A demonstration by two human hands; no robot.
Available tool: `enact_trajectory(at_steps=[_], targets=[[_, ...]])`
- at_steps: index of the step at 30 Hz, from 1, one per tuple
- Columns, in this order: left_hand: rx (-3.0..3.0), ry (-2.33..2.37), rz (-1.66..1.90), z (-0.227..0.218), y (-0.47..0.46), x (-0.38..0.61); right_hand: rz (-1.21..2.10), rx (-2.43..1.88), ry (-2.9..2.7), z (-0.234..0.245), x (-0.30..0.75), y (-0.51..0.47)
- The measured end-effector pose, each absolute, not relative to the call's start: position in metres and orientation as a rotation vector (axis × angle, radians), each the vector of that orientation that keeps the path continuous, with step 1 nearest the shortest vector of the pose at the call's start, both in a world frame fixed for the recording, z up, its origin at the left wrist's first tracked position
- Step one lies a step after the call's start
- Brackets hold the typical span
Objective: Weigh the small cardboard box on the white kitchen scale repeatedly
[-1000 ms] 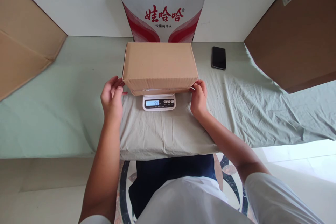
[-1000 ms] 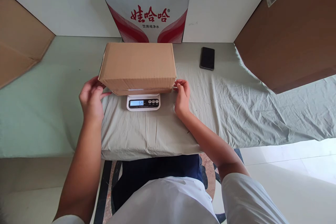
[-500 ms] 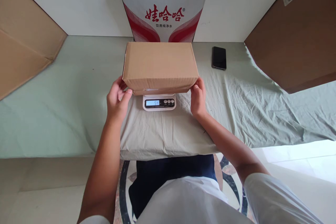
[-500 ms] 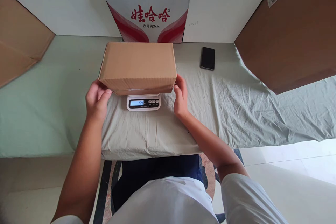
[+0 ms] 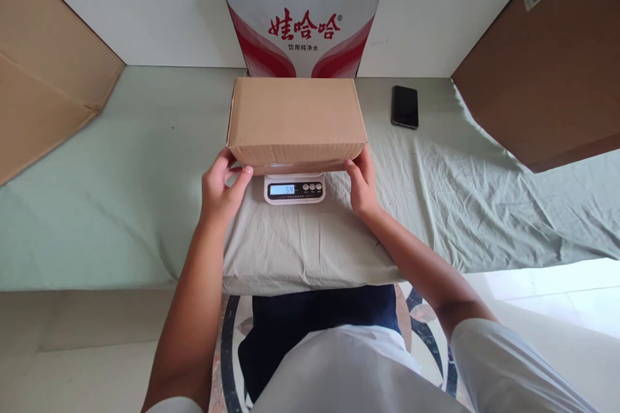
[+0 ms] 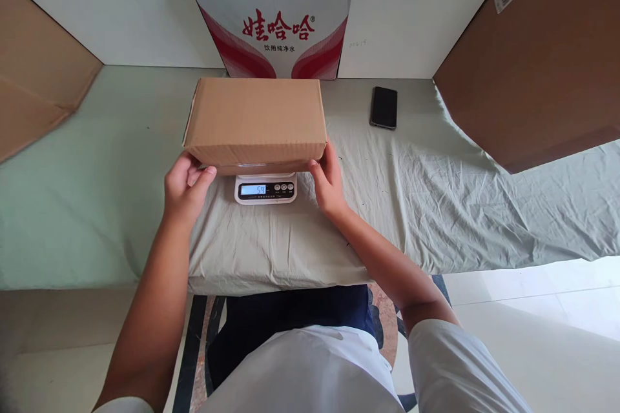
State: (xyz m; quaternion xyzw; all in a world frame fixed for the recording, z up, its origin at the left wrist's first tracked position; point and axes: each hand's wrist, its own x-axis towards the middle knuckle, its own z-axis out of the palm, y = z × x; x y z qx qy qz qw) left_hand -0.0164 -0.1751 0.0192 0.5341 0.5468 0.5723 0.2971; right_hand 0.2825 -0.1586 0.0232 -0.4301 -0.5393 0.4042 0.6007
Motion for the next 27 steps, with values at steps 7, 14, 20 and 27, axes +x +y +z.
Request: enact_trajectory(at_steps=[7, 14, 20, 27], targets=[[1.543, 1.428, 1.536, 0.023, -0.172, -0.012, 0.887, -0.957, -1.409, 0.018, 0.285, -0.162], [1.598, 1.06, 1.689, 0.067, -0.124, -0.022, 0.697, -0.826, -1.615, 0.055, 0.306, -0.11], [1.295, 0.949, 1.678, 0.06, -0.034, -0.022, 0.645, -0.868, -1.532, 0.024, 0.289, -0.001], [0.94, 1.107, 1.663, -0.005, 0.019, -0.004, 0.744, -1.0, -1.4, -0.031, 0.256, 0.037]])
